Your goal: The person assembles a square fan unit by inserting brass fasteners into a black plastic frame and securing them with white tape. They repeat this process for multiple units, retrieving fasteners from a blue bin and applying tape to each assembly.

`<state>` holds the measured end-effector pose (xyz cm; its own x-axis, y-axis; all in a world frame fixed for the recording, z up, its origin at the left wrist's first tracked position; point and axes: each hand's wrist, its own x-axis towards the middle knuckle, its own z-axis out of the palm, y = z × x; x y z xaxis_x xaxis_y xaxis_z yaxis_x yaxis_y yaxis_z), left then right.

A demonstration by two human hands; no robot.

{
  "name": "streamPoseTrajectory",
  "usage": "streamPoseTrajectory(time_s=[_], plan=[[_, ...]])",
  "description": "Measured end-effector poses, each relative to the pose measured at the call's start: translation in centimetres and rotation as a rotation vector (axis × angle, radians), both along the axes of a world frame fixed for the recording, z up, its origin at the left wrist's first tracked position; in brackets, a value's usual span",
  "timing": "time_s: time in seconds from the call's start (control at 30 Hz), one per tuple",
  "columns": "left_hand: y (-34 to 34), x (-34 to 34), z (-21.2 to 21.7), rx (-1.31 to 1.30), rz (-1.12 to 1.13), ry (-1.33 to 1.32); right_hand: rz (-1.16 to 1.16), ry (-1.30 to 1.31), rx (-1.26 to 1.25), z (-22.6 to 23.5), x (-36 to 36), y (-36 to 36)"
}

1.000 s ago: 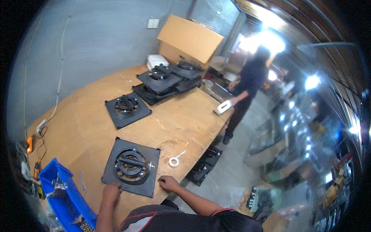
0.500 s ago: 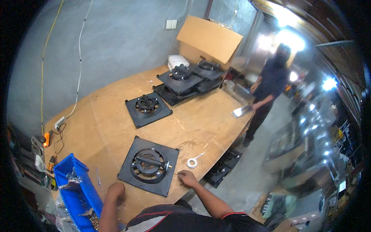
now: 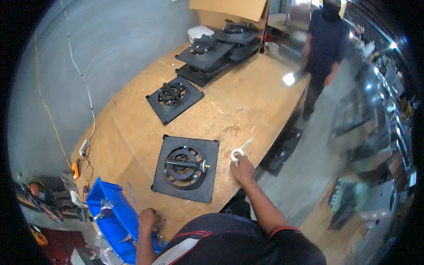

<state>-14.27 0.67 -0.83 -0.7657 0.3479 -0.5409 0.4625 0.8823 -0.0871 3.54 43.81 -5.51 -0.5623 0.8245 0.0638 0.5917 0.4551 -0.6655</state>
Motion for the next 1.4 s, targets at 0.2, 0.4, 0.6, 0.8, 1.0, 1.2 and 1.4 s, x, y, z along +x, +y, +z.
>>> streamPoseTrajectory(time_s=[0.2, 0.4, 0.6, 0.8, 1.0, 1.2, 1.4], plan=[[7.8, 2.0, 6.5, 0.365, 0.095, 0.054, 0.087, -0.219, 0.046, 0.0, -0.6, 3.3], [17.5, 4.5, 10.1, 0.882, 0.035, -0.026, 0.362, 0.465, -0.517, 3.2, 2.5, 3.6], [27.6, 8.3, 9.1, 1.190, 0.097, -0.869, 0.603, 0.709, -0.784, 8.5, 6.4, 3.7], [35.3, 11.2, 10.4, 1.346, 0.195, -1.091, 0.590, 0.531, -0.420, 13.3, 10.0, 5.5], [40.7, 10.8, 9.3, 1.226, -0.262, -0.886, 0.398, 0.469, -0.149, 12.9, 13.1, 6.5], [44.3, 12.8, 8.1, 1.290, -0.370, -0.917, 0.218, 0.428, -0.004, 13.2, 13.3, 6.3], [44.0, 15.7, 8.4, 1.396, 0.144, -1.269, 0.183, 0.448, 0.102, 14.0, 13.1, 6.8]])
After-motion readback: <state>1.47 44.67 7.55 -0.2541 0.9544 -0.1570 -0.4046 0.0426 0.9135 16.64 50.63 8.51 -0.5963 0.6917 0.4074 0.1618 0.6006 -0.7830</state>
